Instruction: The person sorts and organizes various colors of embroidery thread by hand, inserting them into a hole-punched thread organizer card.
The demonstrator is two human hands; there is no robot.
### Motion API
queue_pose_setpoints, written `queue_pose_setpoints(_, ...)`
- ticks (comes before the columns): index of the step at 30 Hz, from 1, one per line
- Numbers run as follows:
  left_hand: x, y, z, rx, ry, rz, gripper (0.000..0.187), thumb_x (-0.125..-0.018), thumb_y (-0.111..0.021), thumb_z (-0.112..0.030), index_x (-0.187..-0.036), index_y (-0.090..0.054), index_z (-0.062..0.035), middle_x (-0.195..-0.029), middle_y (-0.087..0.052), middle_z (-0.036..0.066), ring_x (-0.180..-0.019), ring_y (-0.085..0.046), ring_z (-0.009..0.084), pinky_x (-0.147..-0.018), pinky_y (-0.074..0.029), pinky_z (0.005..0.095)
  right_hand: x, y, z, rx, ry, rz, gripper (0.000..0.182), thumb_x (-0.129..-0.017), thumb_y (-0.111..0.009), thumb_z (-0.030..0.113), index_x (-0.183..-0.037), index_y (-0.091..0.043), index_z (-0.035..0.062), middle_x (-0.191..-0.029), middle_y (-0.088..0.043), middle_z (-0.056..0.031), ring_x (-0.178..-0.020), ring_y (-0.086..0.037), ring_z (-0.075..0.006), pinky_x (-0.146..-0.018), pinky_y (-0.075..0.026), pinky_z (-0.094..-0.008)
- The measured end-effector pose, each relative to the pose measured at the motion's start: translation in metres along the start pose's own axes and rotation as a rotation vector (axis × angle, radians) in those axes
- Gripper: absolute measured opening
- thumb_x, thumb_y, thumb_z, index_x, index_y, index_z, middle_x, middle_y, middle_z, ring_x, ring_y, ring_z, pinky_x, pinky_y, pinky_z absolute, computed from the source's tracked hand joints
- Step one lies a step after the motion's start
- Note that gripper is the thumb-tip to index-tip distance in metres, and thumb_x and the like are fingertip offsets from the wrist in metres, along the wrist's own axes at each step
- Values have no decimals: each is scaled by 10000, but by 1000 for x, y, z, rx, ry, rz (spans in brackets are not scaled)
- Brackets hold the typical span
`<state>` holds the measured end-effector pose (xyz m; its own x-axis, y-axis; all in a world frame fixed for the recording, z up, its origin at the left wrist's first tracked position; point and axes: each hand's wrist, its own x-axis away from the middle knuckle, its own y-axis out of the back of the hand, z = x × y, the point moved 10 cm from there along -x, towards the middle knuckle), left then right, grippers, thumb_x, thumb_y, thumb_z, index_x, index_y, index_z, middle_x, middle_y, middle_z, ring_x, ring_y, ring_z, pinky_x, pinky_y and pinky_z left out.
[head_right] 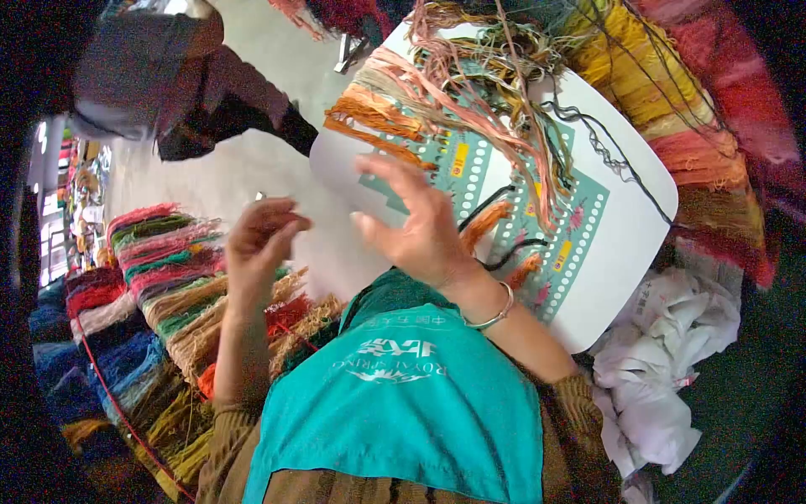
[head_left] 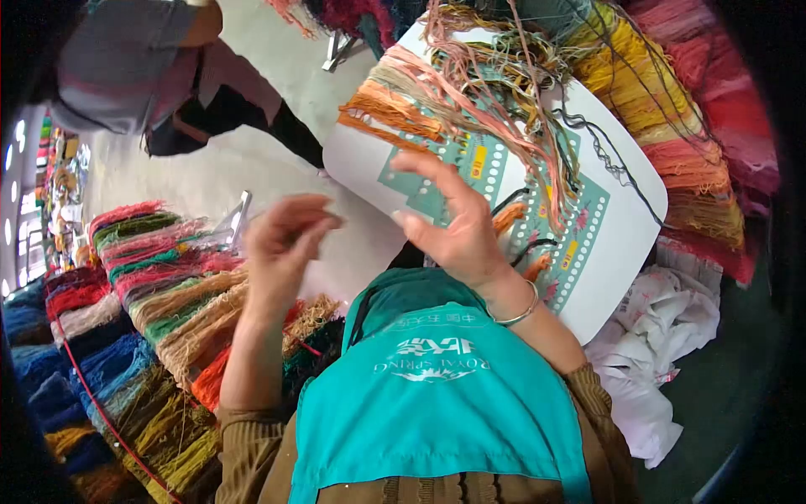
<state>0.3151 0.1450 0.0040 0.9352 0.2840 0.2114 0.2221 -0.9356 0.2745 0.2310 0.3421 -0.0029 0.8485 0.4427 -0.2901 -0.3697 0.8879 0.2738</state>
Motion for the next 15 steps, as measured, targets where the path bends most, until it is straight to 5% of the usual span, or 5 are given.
queue_pose_setpoints(2,-3,-28,-1,140,54,42,247,-916,-674,-35,-1155,-614,-10,-996,-732,75,-807,-655,65,-590,-452,186,-4,-30,7,-550,-116,180,596,-797,-687,16,-1365,-507,35,-1315,-571,-122,-1304,-498,-246,-1116,-370,-394)
queue_pose_setpoints(6,-11,-47,-2,251,60,49,255,-932,-670,-64,-1169,-597,-6,-994,-733,71,-820,-660,65,-595,-453,183,3,-51,2,-505,-280,258,615,-828,-616,-59,-1413,-448,33,-1239,-595,-100,-1118,-607,-159,-934,-521,-311)
queue_pose_setpoints(7,-13,-46,2,268,63,29,253,-936,-666,-66,-1170,-594,-5,-998,-733,72,-817,-661,68,-600,-453,182,7,-51,-7,-501,-333,232,581,-840,-600,-75,-1394,-461,29,-1119,-638,-73,-934,-631,-94,-801,-544,-240)
queue_pose_setpoints(14,-26,-60,23,366,47,43,256,-928,-675,-58,-1165,-596,-2,-939,-717,55,-800,-647,79,-695,-509,215,12,-29,-25,-166,-387,93,275,-829,-689,23,-1100,-640,27,-833,-691,-97,-720,-690,-176,-617,-532,-300)
queue_pose_setpoints(15,-27,-62,27,368,48,49,256,-928,-675,-58,-1165,-596,-2,-939,-717,55,-800,-647,79,-695,-509,215,7,-19,-16,-117,-227,2,202,-831,-696,30,-1030,-658,39,-789,-678,-87,-689,-679,-194,-590,-520,-313)
